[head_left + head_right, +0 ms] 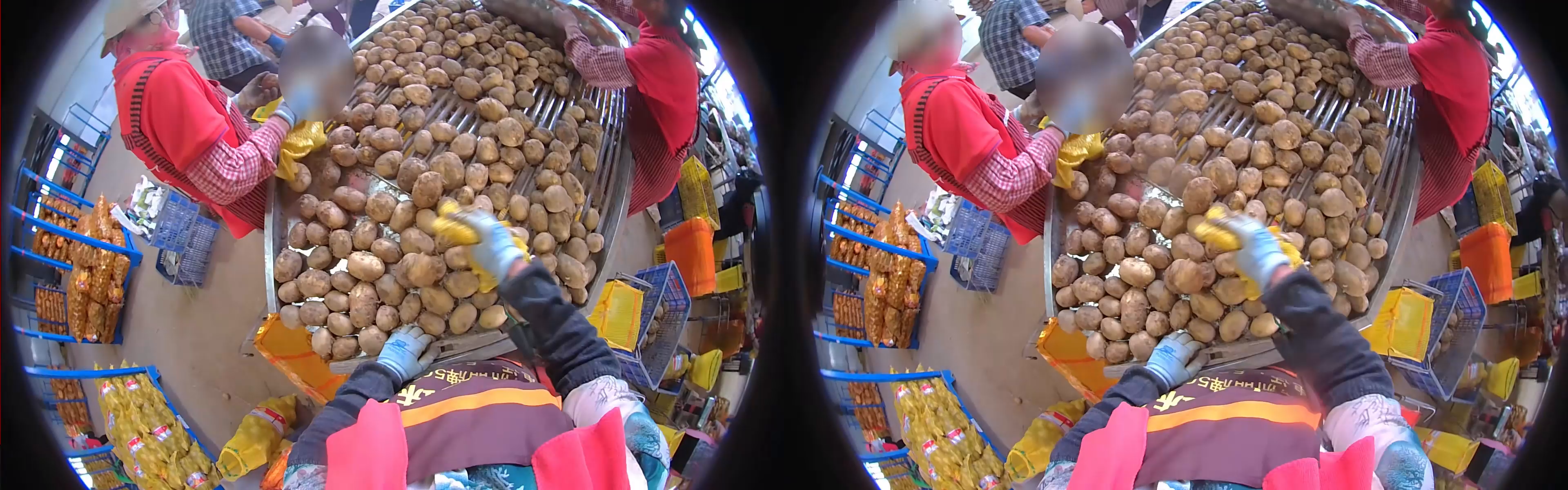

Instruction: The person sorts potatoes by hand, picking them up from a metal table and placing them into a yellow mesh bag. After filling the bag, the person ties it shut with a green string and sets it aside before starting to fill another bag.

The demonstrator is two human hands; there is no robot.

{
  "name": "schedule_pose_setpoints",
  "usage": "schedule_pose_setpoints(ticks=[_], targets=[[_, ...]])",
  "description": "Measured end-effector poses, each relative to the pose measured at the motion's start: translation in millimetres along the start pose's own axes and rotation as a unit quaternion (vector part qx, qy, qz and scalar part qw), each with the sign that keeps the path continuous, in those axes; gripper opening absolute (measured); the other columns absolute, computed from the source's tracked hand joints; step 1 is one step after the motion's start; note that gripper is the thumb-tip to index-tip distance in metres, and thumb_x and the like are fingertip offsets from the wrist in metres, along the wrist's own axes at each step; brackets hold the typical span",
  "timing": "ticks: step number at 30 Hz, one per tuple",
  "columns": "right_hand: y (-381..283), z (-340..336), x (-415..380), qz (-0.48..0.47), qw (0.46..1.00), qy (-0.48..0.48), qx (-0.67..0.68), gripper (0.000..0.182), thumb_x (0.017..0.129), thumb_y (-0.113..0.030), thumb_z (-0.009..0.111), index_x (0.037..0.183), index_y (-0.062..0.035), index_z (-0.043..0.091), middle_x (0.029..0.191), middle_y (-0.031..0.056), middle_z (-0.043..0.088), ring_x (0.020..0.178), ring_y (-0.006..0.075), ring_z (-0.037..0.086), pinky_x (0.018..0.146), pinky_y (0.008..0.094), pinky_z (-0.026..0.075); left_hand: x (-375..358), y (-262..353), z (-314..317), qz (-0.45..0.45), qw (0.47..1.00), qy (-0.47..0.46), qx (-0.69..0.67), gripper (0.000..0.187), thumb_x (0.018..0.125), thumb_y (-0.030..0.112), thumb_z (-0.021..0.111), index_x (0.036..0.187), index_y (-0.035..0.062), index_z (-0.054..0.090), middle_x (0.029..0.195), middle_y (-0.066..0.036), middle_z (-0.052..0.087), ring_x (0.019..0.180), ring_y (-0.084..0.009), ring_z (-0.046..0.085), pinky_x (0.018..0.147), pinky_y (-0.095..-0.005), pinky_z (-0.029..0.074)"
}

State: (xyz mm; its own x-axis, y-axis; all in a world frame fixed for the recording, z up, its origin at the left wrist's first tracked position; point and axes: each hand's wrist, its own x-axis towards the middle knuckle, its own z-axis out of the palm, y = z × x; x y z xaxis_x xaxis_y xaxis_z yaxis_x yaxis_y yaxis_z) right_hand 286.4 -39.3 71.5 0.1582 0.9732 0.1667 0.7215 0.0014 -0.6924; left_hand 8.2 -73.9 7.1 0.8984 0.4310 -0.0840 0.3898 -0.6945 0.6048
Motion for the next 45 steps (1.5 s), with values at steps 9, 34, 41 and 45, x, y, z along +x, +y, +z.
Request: schedule_pose_setpoints(ticks=[9, 34, 41, 45], targets=[[83.4, -49.0, -98.0, 0.273, 0.905, 0.092, -0.312, 0.077, 0.072, -0.030, 0.071, 0.139, -0.0267, 0.036, 0.145, 0.0149, 0.030, 0.124, 0.0426, 0.036, 0.103, 0.0524, 0.031, 27.1, 18.4, -19.8, 0.119, 0.965, 0.197, 0.128, 0.037, 0.073, 0.026, 0.067, 0.108, 0.0145, 0.059, 0.115, -0.005, 0.056, 0.109, -0.0264, 0.052, 0.082, -0.0396, 0.043], [111.9, -100.3, -108.2, 0.082, 0.949, 0.243, -0.184, 0.061, 0.065, 0.004, 0.060, 0.123, -0.0131, 0.055, 0.124, 0.0147, 0.054, 0.113, 0.0361, 0.049, 0.096, 0.0423, 0.041, 43.7, -37.9, -59.6, 0.050, 0.954, 0.201, 0.216, 0.033, 0.073, 0.024, 0.065, 0.103, 0.0127, 0.061, 0.116, -0.009, 0.053, 0.117, -0.0318, 0.043, 0.104, -0.0523, 0.025], [167.7, -94.2, -43.1, 0.365, 0.898, 0.132, -0.208, 0.066, 0.074, -0.008, 0.057, 0.137, -0.0216, 0.041, 0.138, 0.0163, 0.041, 0.124, 0.0387, 0.042, 0.106, 0.0450, 0.031, 54.6, 26.2, -25.9, 0.128, 0.969, 0.155, 0.144, 0.041, 0.070, 0.023, 0.068, 0.108, 0.0121, 0.058, 0.116, -0.010, 0.051, 0.115, -0.0324, 0.043, 0.100, -0.0508, 0.029], [127.7, -63.1, -41.3, 0.232, 0.946, 0.037, -0.224, 0.070, 0.074, -0.006, 0.055, 0.140, -0.0220, 0.037, 0.136, 0.0158, 0.043, 0.123, 0.0385, 0.043, 0.106, 0.0485, 0.029, 63.3, 34.8, -20.5, 0.146, 0.969, 0.152, 0.127, 0.041, 0.071, 0.023, 0.068, 0.109, 0.0119, 0.058, 0.120, -0.012, 0.048, 0.117, -0.0332, 0.042, 0.100, -0.0506, 0.030]])
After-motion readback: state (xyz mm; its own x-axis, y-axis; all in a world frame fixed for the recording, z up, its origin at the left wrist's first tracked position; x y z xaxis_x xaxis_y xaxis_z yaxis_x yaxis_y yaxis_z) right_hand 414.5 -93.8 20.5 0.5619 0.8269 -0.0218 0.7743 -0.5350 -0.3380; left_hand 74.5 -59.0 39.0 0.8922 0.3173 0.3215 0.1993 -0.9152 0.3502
